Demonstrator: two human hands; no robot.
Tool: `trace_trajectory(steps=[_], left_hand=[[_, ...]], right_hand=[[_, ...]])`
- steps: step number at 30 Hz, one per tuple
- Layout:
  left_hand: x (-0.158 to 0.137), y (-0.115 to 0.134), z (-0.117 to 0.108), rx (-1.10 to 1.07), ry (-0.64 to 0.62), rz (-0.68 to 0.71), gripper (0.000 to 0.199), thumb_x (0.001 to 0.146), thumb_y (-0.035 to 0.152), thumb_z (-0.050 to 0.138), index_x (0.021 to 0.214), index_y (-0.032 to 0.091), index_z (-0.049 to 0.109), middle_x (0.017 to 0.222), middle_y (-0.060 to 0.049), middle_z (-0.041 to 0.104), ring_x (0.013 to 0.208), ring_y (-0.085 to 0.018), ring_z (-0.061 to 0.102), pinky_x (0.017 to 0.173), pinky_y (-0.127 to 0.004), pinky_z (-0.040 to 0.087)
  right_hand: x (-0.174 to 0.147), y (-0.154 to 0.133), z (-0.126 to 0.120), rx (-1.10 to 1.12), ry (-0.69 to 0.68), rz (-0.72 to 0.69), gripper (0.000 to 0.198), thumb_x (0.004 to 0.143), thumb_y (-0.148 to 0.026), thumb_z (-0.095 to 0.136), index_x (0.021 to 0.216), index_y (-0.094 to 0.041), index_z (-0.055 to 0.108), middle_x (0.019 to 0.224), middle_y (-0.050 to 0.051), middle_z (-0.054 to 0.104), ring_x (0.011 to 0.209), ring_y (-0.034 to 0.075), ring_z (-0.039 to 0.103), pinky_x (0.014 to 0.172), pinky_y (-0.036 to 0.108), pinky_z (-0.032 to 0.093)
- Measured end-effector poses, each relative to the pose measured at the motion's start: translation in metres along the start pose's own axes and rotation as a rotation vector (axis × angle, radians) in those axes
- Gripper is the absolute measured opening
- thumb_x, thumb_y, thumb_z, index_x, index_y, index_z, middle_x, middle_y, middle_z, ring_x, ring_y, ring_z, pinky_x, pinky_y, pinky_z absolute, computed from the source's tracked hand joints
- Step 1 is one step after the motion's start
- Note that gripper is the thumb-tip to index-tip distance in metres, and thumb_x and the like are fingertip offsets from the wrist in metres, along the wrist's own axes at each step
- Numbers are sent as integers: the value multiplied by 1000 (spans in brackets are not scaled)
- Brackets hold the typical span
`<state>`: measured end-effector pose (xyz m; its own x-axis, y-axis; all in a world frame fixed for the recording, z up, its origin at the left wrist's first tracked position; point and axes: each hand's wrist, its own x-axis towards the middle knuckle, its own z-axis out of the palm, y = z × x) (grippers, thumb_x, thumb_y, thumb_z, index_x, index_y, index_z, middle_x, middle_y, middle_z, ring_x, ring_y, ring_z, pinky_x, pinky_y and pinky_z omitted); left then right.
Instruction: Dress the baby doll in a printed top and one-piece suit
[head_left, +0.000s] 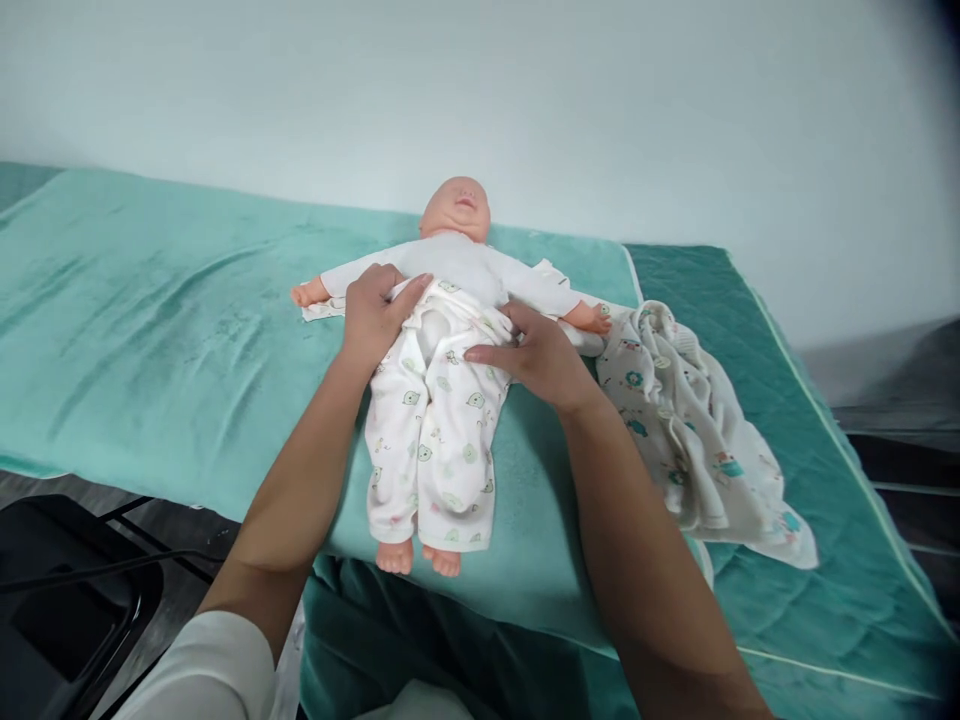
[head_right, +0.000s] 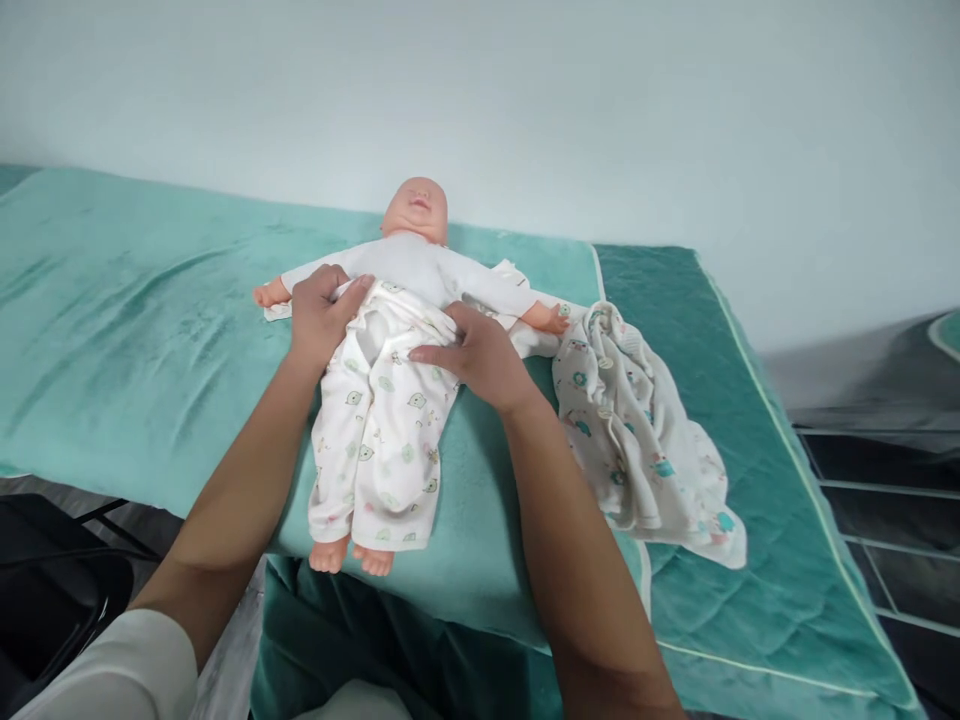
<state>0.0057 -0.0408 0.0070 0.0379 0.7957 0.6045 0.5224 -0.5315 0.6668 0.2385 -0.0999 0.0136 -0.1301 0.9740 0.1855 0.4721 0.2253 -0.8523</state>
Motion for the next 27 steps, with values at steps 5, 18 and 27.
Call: trace_trajectory(steps=[5,18,27], left_hand=[[-63,15,-27,-70,-25,-52,56,99,56,56,60,21,37,59,2,44,64,-15,44,67,-33,40],[-34,-10,-6,-54,-66,-42,25,99,40,62,82,23,56,84,-2,61,83,-19,55,80,-35,44],[-14,-17,8,3,-70,37,26,100,40,60,81,23,55,81,-2,60,86,-20,56,80,-35,43]], right_hand=[[-7,10,20,-163,209,-187,35,80,-42,75,67,-23,48,70,-3,49,71,17,46,70,34,36],[16,30,44,-449,552,-297,39,90,-29,55,66,-26,26,66,-1,38,77,22,45,76,38,40],[29,47,44,-443,559,-243,34,90,-29,52,69,-27,25,71,1,42,84,25,49,82,43,44]])
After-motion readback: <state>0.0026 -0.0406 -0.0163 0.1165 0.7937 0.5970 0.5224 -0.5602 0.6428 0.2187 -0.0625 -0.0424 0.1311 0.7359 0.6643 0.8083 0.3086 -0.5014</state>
